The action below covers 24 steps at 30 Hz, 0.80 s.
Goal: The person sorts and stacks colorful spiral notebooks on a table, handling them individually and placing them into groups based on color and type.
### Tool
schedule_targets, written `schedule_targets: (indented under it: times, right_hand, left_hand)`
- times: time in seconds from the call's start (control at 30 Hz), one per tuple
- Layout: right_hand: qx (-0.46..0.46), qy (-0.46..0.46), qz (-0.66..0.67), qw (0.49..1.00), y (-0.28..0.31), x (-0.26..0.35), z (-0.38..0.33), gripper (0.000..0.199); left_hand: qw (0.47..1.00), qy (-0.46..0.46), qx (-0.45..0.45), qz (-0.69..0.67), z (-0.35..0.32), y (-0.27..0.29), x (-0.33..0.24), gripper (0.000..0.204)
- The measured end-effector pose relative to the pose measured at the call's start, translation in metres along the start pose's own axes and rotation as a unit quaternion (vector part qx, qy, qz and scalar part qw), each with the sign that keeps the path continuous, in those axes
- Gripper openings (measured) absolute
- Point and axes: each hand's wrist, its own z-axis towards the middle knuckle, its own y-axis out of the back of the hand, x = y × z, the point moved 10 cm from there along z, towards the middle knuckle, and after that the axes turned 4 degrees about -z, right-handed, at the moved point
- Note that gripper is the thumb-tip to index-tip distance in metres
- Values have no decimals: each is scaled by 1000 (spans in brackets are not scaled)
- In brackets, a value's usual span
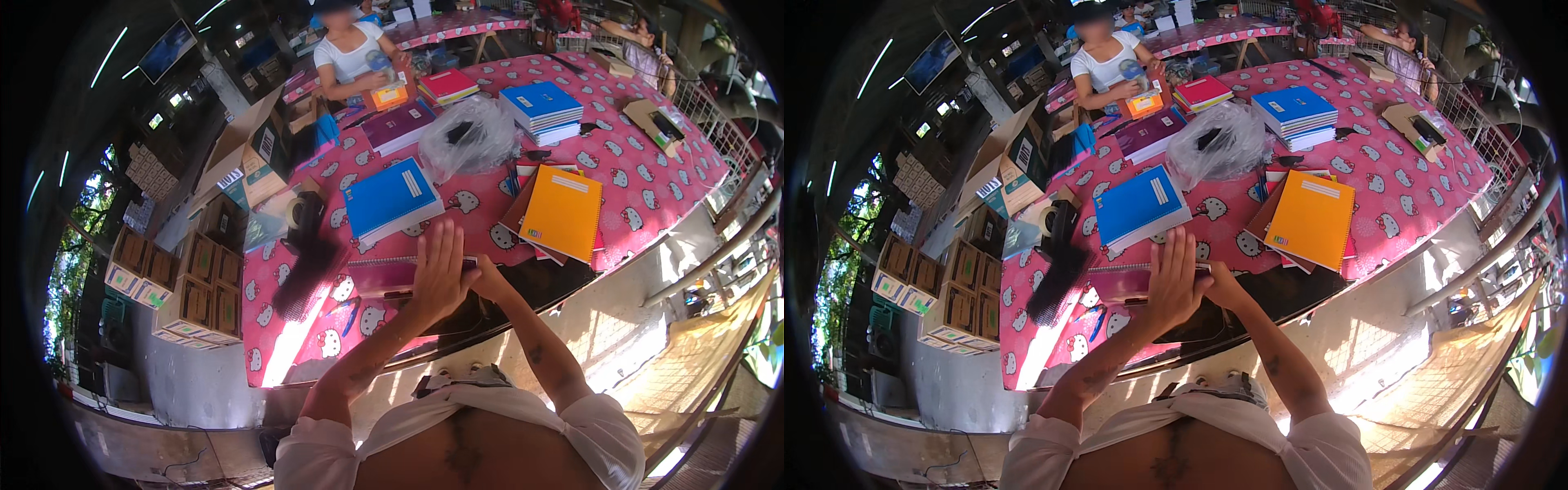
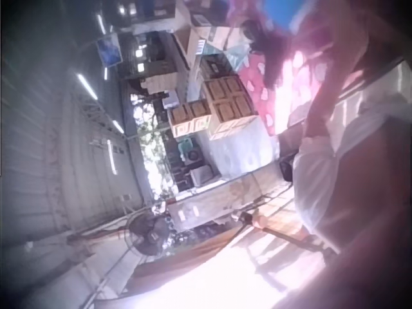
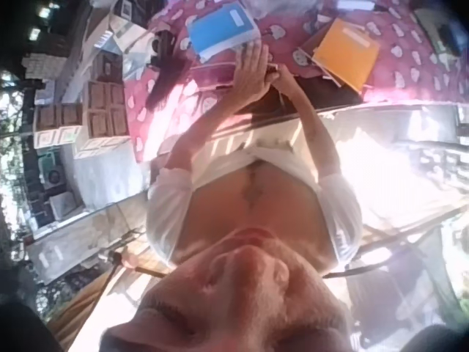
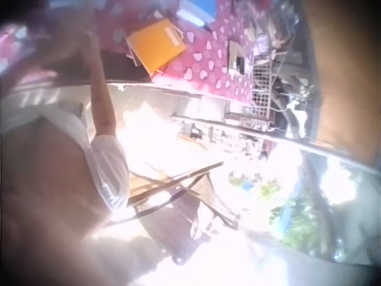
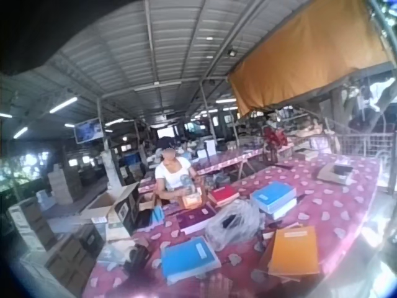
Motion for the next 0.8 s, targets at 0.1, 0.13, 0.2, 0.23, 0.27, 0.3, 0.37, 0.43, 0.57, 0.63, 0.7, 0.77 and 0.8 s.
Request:
schedule_targets:
  times: [0.1,0.13,0.2,0.23,0.27,0.3,0.37,0.43,0.57,0.63,0.7,0.77,0.8]
  right_hand:
    - [-11,-23,30,999,1,4,-2,33]
    - [6,-39,42,998,-2,1,-2,34]
    - [-33,-45,75,996,5,3,-11,37]
    - [-69,-50,110,990,9,1,-21,40]
    - [-71,-71,45,994,9,-8,-33,41]
    - [-68,-90,-18,993,5,-18,-48,43]
    - [-63,-51,-54,995,-11,-15,-84,43]
    - [42,111,-41,992,-42,45,-106,47]
    - [91,256,-318,909,-99,74,-103,51]
    - [4,237,-451,860,-111,53,-79,53]
    - [-27,210,-470,857,-127,50,-54,51]
    - [-40,155,-502,850,-131,50,-35,51]
    - [-39,158,-500,851,-137,70,-29,51]
  left_hand:
    - [993,-46,90,-67,-75,-19,-38,82]
    - [990,-1,46,-135,-83,-5,-32,78]
    - [977,38,1,-210,-95,10,-28,75]
    - [952,156,-46,-260,-105,16,-6,70]
    - [909,267,-97,-306,-119,19,16,64]
    - [908,263,-104,-308,-131,14,19,64]
    - [795,427,-102,-419,-175,-31,61,57]
    - [745,440,-40,-500,-184,-72,83,51]
    - [817,318,8,-481,-157,-61,130,26]
    - [919,335,44,-203,-160,-42,186,21]
    - [961,264,70,-27,-197,-26,214,37]
    - [963,250,92,-31,-221,-25,216,43]
    - [963,243,108,-31,-239,-23,222,49]
